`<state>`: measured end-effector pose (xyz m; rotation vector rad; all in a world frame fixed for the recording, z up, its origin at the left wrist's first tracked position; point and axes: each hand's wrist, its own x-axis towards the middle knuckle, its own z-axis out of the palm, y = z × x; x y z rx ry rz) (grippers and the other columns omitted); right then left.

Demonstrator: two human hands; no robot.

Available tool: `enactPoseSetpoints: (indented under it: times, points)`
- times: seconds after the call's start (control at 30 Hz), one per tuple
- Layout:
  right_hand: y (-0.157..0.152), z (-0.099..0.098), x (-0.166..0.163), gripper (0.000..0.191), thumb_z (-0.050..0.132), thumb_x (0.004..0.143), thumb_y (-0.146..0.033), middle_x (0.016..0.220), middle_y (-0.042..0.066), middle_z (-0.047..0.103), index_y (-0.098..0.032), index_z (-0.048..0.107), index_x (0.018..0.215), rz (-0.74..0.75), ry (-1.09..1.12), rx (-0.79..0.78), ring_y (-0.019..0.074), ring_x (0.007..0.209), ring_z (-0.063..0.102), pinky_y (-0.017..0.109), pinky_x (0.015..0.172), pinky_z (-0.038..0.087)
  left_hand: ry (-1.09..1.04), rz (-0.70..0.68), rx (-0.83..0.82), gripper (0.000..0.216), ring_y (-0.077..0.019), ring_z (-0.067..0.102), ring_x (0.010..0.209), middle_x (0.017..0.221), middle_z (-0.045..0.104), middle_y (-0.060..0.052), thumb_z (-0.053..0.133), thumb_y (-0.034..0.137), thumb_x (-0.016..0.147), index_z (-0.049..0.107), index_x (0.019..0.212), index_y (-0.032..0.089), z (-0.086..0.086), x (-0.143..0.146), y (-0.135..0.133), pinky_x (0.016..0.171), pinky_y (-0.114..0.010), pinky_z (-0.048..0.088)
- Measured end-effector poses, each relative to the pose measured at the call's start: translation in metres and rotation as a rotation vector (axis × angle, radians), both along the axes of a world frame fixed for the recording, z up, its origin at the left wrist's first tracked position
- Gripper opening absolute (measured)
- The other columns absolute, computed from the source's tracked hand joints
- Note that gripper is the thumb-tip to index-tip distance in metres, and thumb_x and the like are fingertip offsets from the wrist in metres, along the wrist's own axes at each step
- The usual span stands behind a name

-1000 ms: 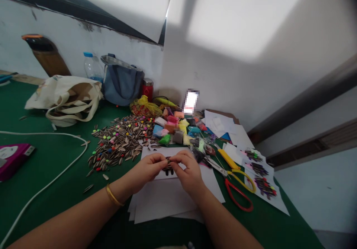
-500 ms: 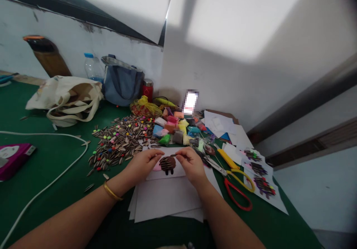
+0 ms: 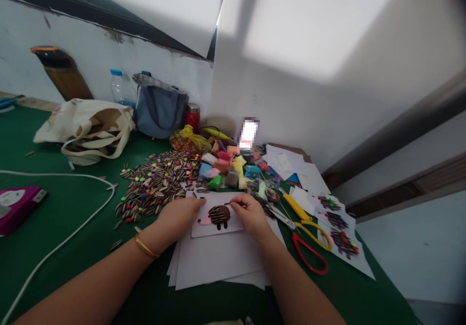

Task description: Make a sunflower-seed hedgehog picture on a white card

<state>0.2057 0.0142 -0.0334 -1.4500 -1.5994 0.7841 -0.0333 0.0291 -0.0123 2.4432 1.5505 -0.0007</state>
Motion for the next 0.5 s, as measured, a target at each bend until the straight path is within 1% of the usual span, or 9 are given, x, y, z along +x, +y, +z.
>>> enactPoseSetpoints:
  times: [0.17, 0.3, 0.5]
  points:
    - [0.000, 0.003, -0.001, 0.013, 0.059, 0.086, -0.019, 0.089, 0.005, 0.066, -0.020, 0.073, 0.087, 0.071, -0.258, 0.123, 0.0189, 0.088, 0.060, 0.031, 0.082, 0.045, 0.009, 0.010, 0.001, 0.041, -0.0269, 0.068, 0.096, 0.114, 0.071, -0.011, 0.041, 0.026, 0.094, 0.061, 0.130, 0.028, 0.000, 0.002, -0.001, 0.080, -0.038, 0.050]
    - [-0.002, 0.008, -0.006, 0.016, 0.059, 0.088, -0.016, 0.090, 0.005, 0.066, -0.020, 0.073, 0.089, 0.111, -0.403, 0.111, 0.0187, 0.089, 0.060, 0.030, 0.083, 0.045, -0.019, 0.011, -0.007, 0.041, -0.0264, 0.067, 0.099, 0.115, 0.071, -0.011, 0.042, 0.025, 0.094, 0.060, 0.130, 0.029, -0.003, 0.002, -0.001, 0.082, -0.037, 0.049]
    - [-0.002, 0.011, -0.013, 0.015, 0.060, 0.089, -0.015, 0.089, 0.005, 0.068, -0.021, 0.074, 0.091, 0.128, -0.515, 0.125, 0.0187, 0.091, 0.060, 0.029, 0.083, 0.044, -0.012, 0.001, 0.003, 0.042, -0.0265, 0.067, 0.098, 0.114, 0.071, -0.011, 0.042, 0.025, 0.093, 0.059, 0.131, 0.029, -0.007, 0.001, 0.000, 0.082, -0.038, 0.050]
